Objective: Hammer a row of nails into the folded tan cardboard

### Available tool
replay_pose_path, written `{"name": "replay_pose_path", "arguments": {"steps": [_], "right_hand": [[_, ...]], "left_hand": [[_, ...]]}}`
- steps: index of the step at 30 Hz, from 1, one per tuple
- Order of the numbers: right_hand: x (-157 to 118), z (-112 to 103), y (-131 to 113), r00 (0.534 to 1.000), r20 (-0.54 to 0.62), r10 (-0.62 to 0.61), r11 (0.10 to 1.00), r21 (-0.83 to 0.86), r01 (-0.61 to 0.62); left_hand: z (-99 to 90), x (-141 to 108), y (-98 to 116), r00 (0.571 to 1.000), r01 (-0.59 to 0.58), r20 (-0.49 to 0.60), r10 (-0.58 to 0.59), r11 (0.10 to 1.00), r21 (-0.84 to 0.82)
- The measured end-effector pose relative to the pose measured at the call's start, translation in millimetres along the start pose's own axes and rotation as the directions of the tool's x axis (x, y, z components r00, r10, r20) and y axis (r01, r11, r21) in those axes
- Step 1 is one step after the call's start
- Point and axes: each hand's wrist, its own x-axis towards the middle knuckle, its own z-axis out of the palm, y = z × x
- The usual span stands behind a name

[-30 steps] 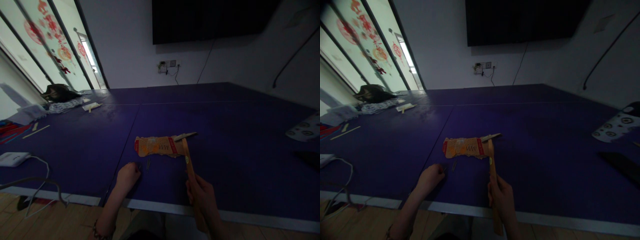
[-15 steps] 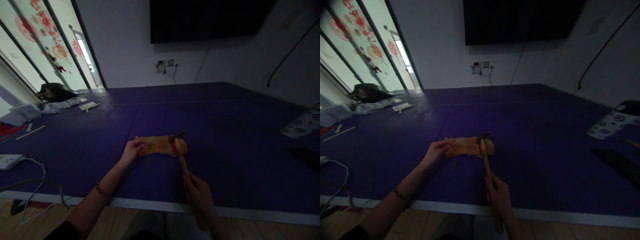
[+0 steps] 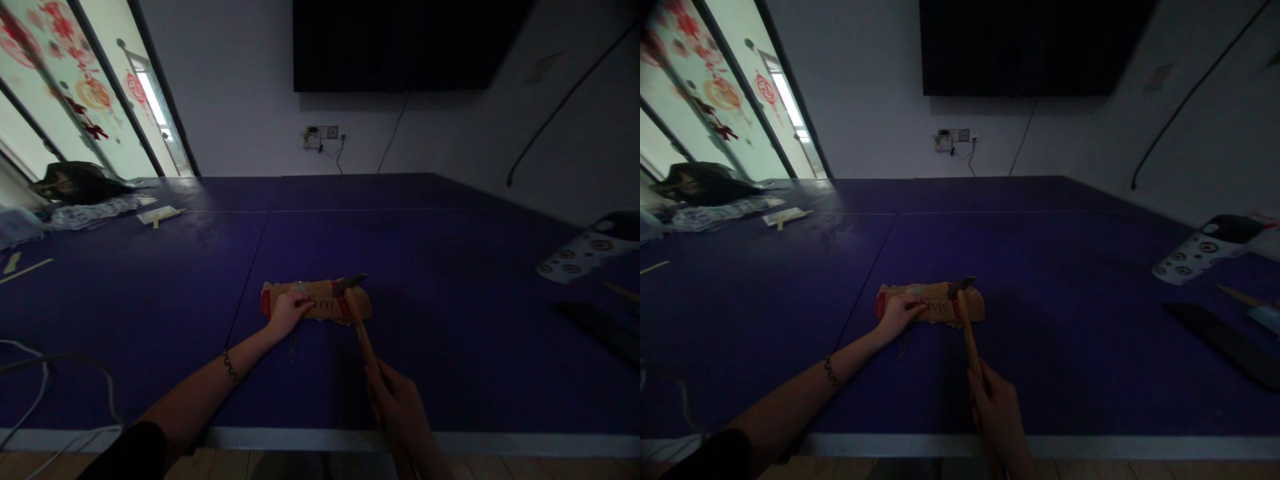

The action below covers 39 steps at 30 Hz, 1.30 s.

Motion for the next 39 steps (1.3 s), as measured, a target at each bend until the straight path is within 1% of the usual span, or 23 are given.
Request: {"name": "replay_pose_path", "arguments": {"steps": [6, 12, 18, 21, 26, 33, 39], "right_hand": [[-0.7, -1.7, 2.6, 0.998, 0.017, 0.058, 0.998, -0.001, -0.058], [-2.4, -3.4, -3.6, 0.999, -0.01, 0.05, 0.995, -0.081, -0.051], [-2.1, -4.8, 4.3, 0.995, 0.03, 0.09, 0.99, -0.109, -0.087], [-3.4, -5.5, 3.7, 0.995, 0.033, 0.098, 0.988, -0.126, -0.093], [-4.6, -5.1, -2.7, 0.997, 0.03, 0.069, 0.984, -0.165, -0.063], [-2.7, -4.6, -1.3, 0.998, 0.016, 0.059, 0.987, -0.154, -0.056], [-3.4, -5.2, -1.4, 0.999, -0.003, 0.036, 0.985, -0.17, -0.036]], "left_hand": [[1.9, -3.3, -2.2, 0.998, -0.04, 0.044, 0.038, 0.998, 0.049], [4.4, -4.1, -1.9, 0.997, -0.076, 0.014, 0.075, 0.994, 0.082], [5.4, -5.9, -2.5, 0.992, -0.123, 0.006, 0.123, 0.985, 0.117], [6.1, -7.1, -1.9, 0.99, -0.137, 0.0, 0.139, 0.981, 0.139], [6.9, -10.0, 0.1, 0.987, -0.151, -0.022, 0.157, 0.974, 0.168], [8.7, -9.9, -2.0, 0.986, -0.153, -0.045, 0.163, 0.973, 0.175], [7.1, -8.7, -2.2, 0.988, -0.133, -0.059, 0.146, 0.974, 0.184]]}}
